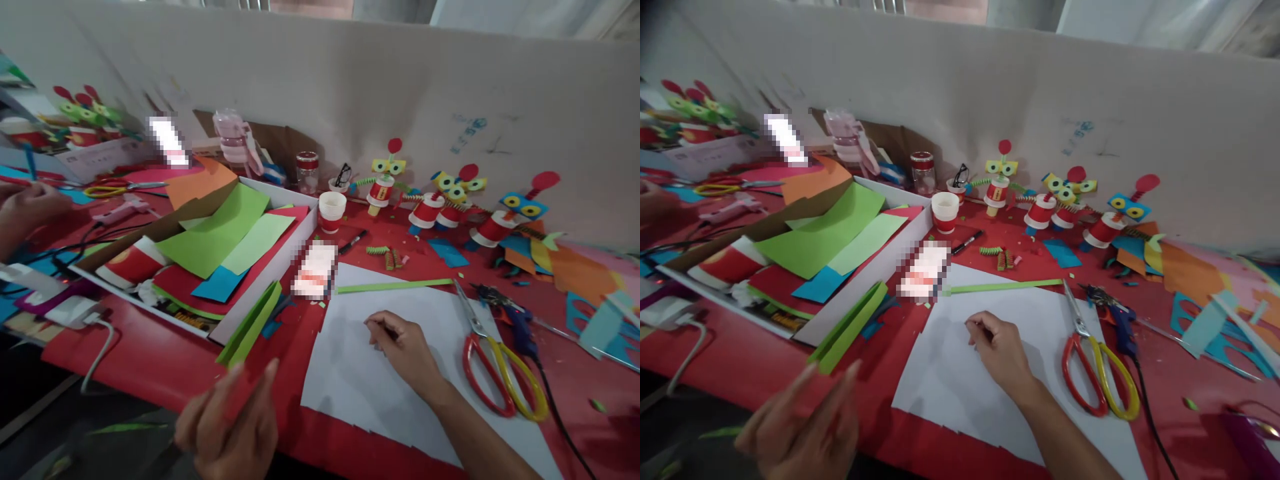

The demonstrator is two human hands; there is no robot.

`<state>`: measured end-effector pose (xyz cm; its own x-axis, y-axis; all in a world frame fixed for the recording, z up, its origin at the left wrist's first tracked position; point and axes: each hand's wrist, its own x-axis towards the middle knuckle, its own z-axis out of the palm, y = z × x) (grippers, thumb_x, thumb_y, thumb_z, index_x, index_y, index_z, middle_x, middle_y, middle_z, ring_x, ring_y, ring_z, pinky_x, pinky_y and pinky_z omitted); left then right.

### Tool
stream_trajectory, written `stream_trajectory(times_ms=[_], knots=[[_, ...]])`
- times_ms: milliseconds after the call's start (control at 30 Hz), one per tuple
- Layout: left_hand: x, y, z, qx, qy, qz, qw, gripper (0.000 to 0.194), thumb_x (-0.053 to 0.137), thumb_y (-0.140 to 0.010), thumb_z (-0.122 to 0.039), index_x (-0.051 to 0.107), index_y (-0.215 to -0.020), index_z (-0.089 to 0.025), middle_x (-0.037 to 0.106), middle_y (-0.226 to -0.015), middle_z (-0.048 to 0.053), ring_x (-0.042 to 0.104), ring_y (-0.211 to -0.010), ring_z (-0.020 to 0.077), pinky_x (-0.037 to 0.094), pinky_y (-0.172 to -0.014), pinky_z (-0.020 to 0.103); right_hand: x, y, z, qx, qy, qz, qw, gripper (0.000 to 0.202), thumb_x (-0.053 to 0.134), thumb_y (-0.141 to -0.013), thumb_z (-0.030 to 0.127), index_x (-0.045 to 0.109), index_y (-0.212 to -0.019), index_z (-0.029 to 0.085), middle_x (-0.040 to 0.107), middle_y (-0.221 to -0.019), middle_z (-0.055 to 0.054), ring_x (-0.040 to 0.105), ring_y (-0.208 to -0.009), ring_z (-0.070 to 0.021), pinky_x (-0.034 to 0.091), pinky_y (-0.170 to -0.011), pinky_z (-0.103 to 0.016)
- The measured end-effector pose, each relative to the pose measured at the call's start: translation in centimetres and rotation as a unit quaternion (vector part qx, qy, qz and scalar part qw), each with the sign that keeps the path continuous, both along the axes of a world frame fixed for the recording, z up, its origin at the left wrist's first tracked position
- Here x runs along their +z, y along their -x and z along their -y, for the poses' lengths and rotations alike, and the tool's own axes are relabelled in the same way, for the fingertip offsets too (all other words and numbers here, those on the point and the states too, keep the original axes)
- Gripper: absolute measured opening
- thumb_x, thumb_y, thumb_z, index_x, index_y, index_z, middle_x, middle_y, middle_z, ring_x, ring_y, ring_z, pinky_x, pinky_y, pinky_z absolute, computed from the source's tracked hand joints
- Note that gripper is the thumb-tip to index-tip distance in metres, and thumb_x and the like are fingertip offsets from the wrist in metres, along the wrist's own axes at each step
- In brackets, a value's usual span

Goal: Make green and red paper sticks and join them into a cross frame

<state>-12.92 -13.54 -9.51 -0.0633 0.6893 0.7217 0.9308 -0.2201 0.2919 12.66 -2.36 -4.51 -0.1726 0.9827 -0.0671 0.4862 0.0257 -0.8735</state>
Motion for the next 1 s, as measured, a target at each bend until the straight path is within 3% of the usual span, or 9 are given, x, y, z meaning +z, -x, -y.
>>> stream_trajectory(times_ms=[67, 167, 233, 300, 400, 533, 667, 833, 1000], knots=[[1.3, -1.5, -0.4, -0.038, -0.055, -0.055, 0.996, 0.053, 0.069, -0.074, -0.009, 0.062, -0.121, -0.033, 0.065, -0.114, 0.007, 0.060, -0.091, 0.0237, 0.049, -0.083, 0.040, -0.1, 0.0, 0.1, 0.012, -0.023, 0.023, 0.999, 0.025, 0.050, -0.089, 0.039, 0.061, -0.075, 0.022, 0.057, -0.057, 0.003, 0.051, -0.053, -0.0124, 0.037, -0.051, -0.024], [3.6, -4.0, -2.0, -0.184, 0.019, -0.038, 0.982, 0.043, 0.054, -0.082, -0.002, 0.061, -0.118, -0.023, 0.073, -0.094, 0.004, 0.066, -0.082, 0.0160, 0.051, -0.081, 0.030, 0.1, 0.3, 0.7, 0.051, -0.086, 0.108, 0.989, 0.044, 0.044, -0.093, 0.042, 0.051, -0.055, 0.021, 0.048, -0.047, 0.004, 0.045, -0.046, -0.0107, 0.030, -0.049, -0.025], [4.8, -5.5, -3.2, -0.241, 0.042, -0.051, 0.968, 0.039, 0.046, -0.084, -0.001, 0.062, -0.113, -0.021, 0.074, -0.090, 0.002, 0.067, -0.076, 0.0142, 0.051, -0.076, 0.028, 0.6, 0.6, 1.3, 0.085, -0.126, 0.191, 0.970, 0.049, 0.038, -0.096, 0.042, 0.050, -0.054, 0.021, 0.054, -0.049, 0.001, 0.049, -0.048, -0.0120, 0.030, -0.052, -0.026], [6.0, -6.8, -4.7, -0.266, 0.065, -0.070, 0.959, 0.040, 0.040, -0.082, 0.000, 0.066, -0.105, -0.021, 0.074, -0.090, 0.003, 0.068, -0.074, 0.0158, 0.051, -0.071, 0.029, 1.4, 0.5, 2.0, 0.125, -0.151, 0.281, 0.940, 0.041, 0.037, -0.097, 0.035, 0.059, -0.066, 0.020, 0.065, -0.061, -0.003, 0.059, -0.058, -0.0163, 0.033, -0.056, -0.028], [7.6, -9.2, -7.6, -0.259, 0.155, -0.093, 0.949, 0.041, 0.040, -0.076, 0.001, 0.069, -0.094, -0.021, 0.074, -0.092, 0.004, 0.068, -0.076, 0.0194, 0.052, -0.068, 0.031, 2.4, -1.0, 3.3, 0.127, -0.146, 0.373, 0.908, 0.029, 0.038, -0.096, 0.026, 0.063, -0.084, 0.018, 0.072, -0.076, -0.009, 0.066, -0.068, -0.0212, 0.035, -0.060, -0.029], [9.0, -13.2, -12.6, -0.198, 0.260, -0.143, 0.934, 0.035, 0.041, -0.082, -0.005, 0.070, -0.098, -0.017, 0.072, -0.098, 0.009, 0.066, -0.090, 0.0245, 0.050, -0.075, 0.035, 2.3, -4.9, 5.6, 0.017, -0.107, 0.338, 0.935, 0.028, 0.036, -0.096, 0.023, 0.060, -0.083, 0.019, 0.070, -0.073, -0.005, 0.065, -0.069, -0.0187, 0.036, -0.062, -0.027], [8.4, -16.1, -16.1, -0.148, 0.292, -0.169, 0.930, 0.027, 0.044, -0.084, -0.011, 0.068, -0.098, -0.009, 0.068, -0.098, 0.018, 0.060, -0.103, 0.0321, 0.047, -0.079, 0.039, 1.7, -8.1, 7.3, -0.071, -0.095, 0.274, 0.954, 0.033, 0.035, -0.098, 0.031, 0.056, -0.075, 0.021, 0.065, -0.067, -0.002, 0.062, -0.065, -0.0168, 0.036, -0.062, -0.027], [7.0, -16.5, -16.8, -0.134, 0.298, -0.180, 0.928, 0.029, 0.041, -0.086, -0.009, 0.066, -0.101, -0.013, 0.068, -0.103, 0.016, 0.060, -0.103, 0.0282, 0.045, -0.082, 0.036, 1.5, -8.5, 7.1, -0.075, -0.100, 0.256, 0.959, 0.035, 0.037, -0.098, 0.035, 0.057, -0.072, 0.021, 0.064, -0.066, -0.002, 0.060, -0.064, -0.0160, 0.034, -0.061, -0.027], [7.1, -15.3, -16.9, -0.113, 0.290, -0.192, 0.931, 0.031, 0.037, -0.088, -0.012, 0.065, -0.101, -0.013, 0.068, -0.101, 0.015, 0.063, -0.099, 0.0280, 0.044, -0.084, 0.040, 1.5, -6.1, 5.2, -0.022, -0.115, 0.284, 0.952, 0.037, 0.038, -0.098, 0.036, 0.061, -0.075, 0.020, 0.069, -0.071, -0.002, 0.062, -0.066, -0.0152, 0.032, -0.060, -0.026]])
